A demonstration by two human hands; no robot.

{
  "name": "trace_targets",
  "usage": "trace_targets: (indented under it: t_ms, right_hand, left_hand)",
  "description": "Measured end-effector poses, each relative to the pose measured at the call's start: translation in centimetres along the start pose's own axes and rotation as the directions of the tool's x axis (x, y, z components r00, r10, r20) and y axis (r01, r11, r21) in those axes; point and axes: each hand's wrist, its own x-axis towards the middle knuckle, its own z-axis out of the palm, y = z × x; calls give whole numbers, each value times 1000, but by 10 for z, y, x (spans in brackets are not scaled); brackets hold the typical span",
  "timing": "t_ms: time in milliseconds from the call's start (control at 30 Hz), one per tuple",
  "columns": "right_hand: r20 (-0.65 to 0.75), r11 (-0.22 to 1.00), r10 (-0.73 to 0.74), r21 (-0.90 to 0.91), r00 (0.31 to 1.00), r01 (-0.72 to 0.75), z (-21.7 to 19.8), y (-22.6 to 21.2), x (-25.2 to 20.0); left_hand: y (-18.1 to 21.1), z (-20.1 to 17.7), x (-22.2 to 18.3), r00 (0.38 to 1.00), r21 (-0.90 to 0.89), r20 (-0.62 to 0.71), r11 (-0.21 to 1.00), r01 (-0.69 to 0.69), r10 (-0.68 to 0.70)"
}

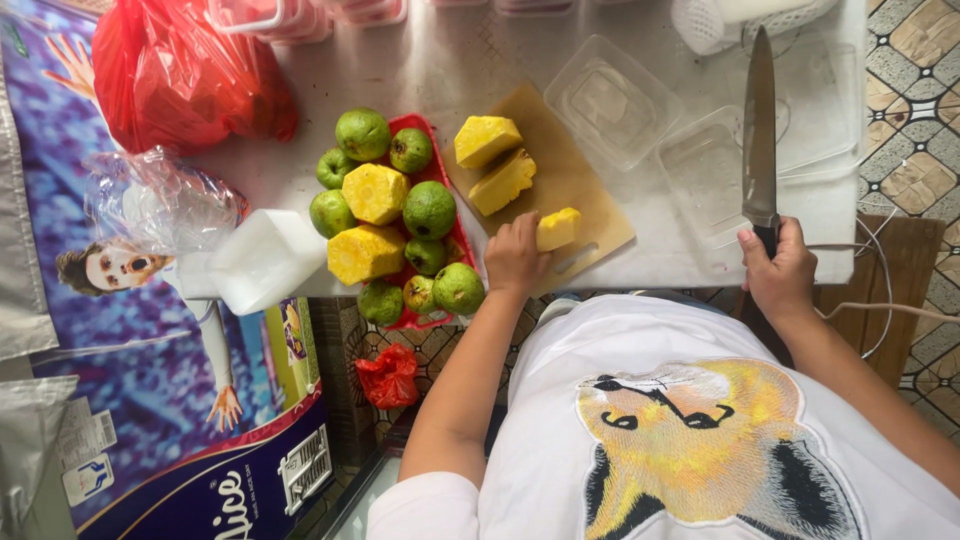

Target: Slicing pineapple into small pieces and placing them into a plastic container

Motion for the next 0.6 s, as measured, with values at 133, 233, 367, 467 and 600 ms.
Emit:
trace_targets:
  t_ms: [133, 233, 367, 467, 600]
  right_hand:
    - [-9, 1000, 6, 3, 1000, -6, -4, 9, 3]
    - [-1, 1000, 7, 17, 1000, -7, -9, 10, 7]
    - [3, 998, -61, -36, 998, 61, -28, 17, 12]
    - [-24, 975, -139, -178, 990, 133, -47, 37, 18]
    - [-52, 893, -367, -298, 929, 337, -57, 60, 34]
  left_hand:
    - [22, -34, 18, 983, -173, -183, 983, -54, 22]
    - [50, -62, 44, 792, -468, 428, 643, 606, -435]
    - [65, -53, 56, 638, -624, 766, -328, 709, -77]
    - [76, -47, 66, 627, -501, 765, -479, 721, 143]
    - [93, -50, 77, 614, -311, 715, -634, 708, 335]
